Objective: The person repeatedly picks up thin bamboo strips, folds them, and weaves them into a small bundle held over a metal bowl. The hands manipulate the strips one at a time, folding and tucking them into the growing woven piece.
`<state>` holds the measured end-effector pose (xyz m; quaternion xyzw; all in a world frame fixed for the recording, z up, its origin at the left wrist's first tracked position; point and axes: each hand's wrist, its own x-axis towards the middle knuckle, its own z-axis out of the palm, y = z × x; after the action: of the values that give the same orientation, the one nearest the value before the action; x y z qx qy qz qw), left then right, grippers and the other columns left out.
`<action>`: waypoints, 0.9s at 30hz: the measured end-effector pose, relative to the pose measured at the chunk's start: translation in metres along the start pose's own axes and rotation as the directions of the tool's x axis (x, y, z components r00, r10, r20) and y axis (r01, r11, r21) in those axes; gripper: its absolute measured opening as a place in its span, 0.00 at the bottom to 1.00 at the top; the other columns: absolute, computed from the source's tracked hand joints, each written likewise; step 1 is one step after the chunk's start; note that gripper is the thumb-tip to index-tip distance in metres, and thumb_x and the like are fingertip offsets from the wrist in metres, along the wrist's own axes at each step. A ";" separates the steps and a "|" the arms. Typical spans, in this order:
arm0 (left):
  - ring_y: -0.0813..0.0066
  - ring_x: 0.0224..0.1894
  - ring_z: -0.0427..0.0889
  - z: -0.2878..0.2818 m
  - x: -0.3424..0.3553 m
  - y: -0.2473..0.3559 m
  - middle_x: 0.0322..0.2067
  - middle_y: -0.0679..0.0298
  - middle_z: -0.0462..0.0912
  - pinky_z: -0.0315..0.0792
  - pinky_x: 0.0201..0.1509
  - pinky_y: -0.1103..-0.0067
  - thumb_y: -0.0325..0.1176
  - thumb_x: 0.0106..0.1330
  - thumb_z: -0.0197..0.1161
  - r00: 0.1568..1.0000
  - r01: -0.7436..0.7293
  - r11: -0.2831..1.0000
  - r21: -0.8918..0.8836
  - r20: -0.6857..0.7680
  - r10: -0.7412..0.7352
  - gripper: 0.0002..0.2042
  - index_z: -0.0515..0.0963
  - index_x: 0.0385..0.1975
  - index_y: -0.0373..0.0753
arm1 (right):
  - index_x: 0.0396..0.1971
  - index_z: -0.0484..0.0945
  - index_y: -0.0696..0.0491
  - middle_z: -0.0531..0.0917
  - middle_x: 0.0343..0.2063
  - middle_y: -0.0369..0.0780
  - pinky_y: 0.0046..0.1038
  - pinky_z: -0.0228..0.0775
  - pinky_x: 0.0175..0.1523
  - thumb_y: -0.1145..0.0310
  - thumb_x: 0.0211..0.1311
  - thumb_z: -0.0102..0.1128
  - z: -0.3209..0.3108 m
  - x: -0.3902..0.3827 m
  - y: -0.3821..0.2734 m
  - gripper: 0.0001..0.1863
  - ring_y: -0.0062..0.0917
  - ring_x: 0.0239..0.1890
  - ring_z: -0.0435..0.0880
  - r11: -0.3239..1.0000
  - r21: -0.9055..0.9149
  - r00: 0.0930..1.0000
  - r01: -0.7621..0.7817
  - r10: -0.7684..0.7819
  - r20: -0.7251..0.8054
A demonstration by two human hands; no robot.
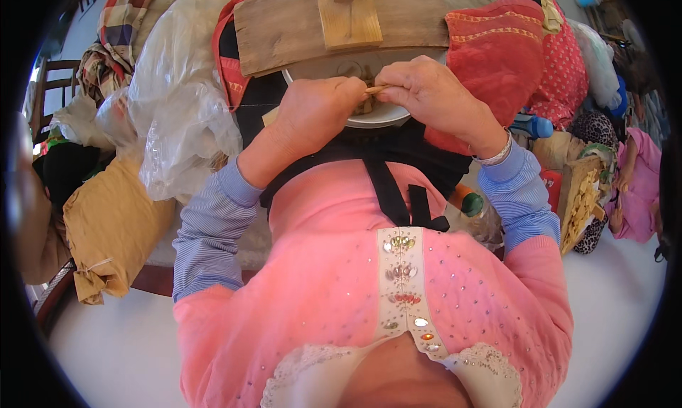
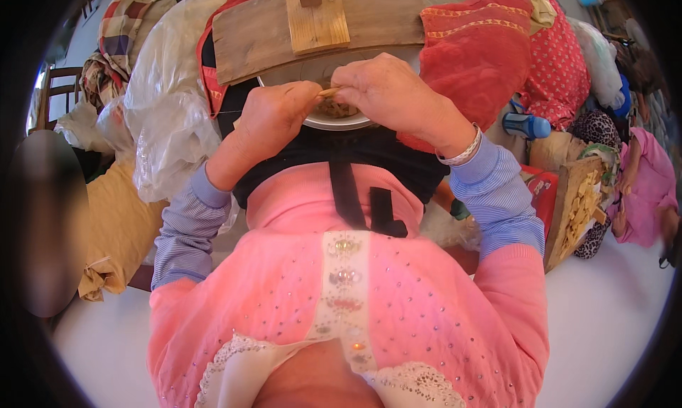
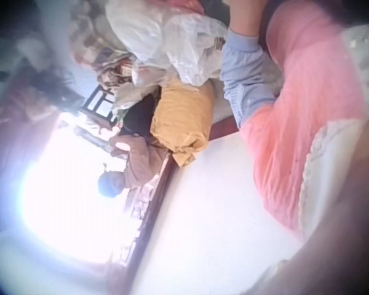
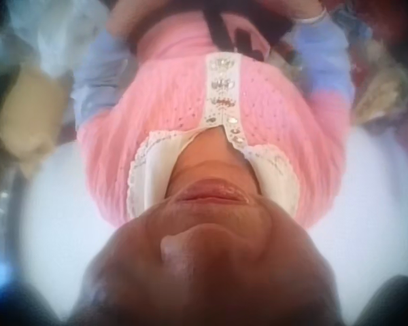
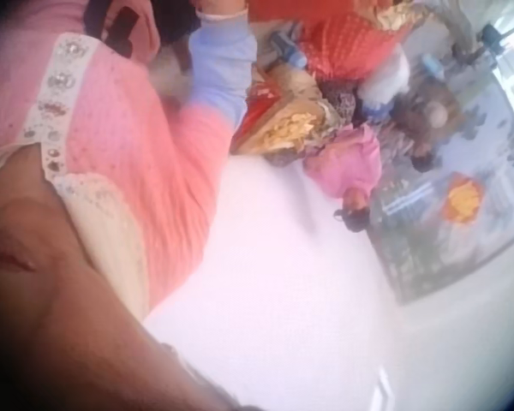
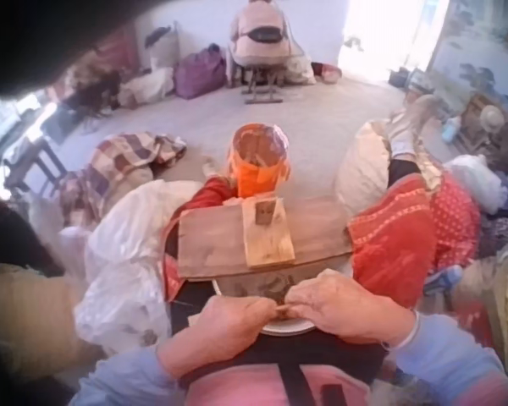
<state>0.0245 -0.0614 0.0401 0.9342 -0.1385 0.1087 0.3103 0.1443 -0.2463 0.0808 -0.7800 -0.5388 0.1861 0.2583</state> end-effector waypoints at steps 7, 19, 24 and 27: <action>0.84 0.16 0.61 -0.008 -0.023 -0.008 0.17 0.72 0.67 0.55 0.19 0.83 0.37 0.74 0.49 0.894 0.443 0.508 -0.739 0.323 -0.310 0.13 0.72 0.29 0.36 | 0.42 0.78 0.55 0.76 0.23 0.37 0.20 0.66 0.33 0.70 0.62 0.60 0.017 0.001 -0.013 0.10 0.19 0.25 0.71 0.780 0.592 0.967 -0.202 0.253 -0.003; 0.83 0.18 0.57 -0.001 -0.015 -0.034 0.22 0.69 0.65 0.57 0.21 0.84 0.40 0.75 0.45 0.645 -0.121 -0.585 -0.802 0.384 -0.661 0.12 0.70 0.43 0.38 | 0.51 0.75 0.47 0.76 0.24 0.37 0.32 0.67 0.31 0.76 0.47 0.66 0.096 0.019 -0.049 0.27 0.33 0.25 0.75 0.893 0.176 0.886 0.415 -0.352 -0.303; 0.80 0.24 0.71 -0.003 -0.032 -0.013 0.27 0.67 0.75 0.67 0.28 0.83 0.39 0.74 0.48 0.605 0.154 -0.308 -0.939 0.336 -0.721 0.14 0.70 0.52 0.38 | 0.47 0.78 0.52 0.77 0.24 0.38 0.24 0.69 0.32 0.75 0.61 0.58 0.101 0.025 -0.059 0.13 0.22 0.25 0.76 0.776 0.587 0.931 0.231 -0.002 -0.364; 0.83 0.27 0.74 -0.001 -0.056 -0.028 0.27 0.69 0.77 0.69 0.31 0.85 0.35 0.73 0.50 0.651 0.311 -0.014 -0.950 0.224 -0.725 0.13 0.73 0.49 0.35 | 0.47 0.76 0.56 0.76 0.24 0.38 0.21 0.69 0.34 0.73 0.65 0.56 0.080 0.024 -0.069 0.11 0.17 0.26 0.73 0.597 0.801 0.975 -0.044 0.201 -0.096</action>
<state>-0.0190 -0.0288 0.0098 0.4833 0.2491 0.0331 0.8386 0.0558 -0.1876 0.0590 -0.6325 -0.3201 0.3532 0.6105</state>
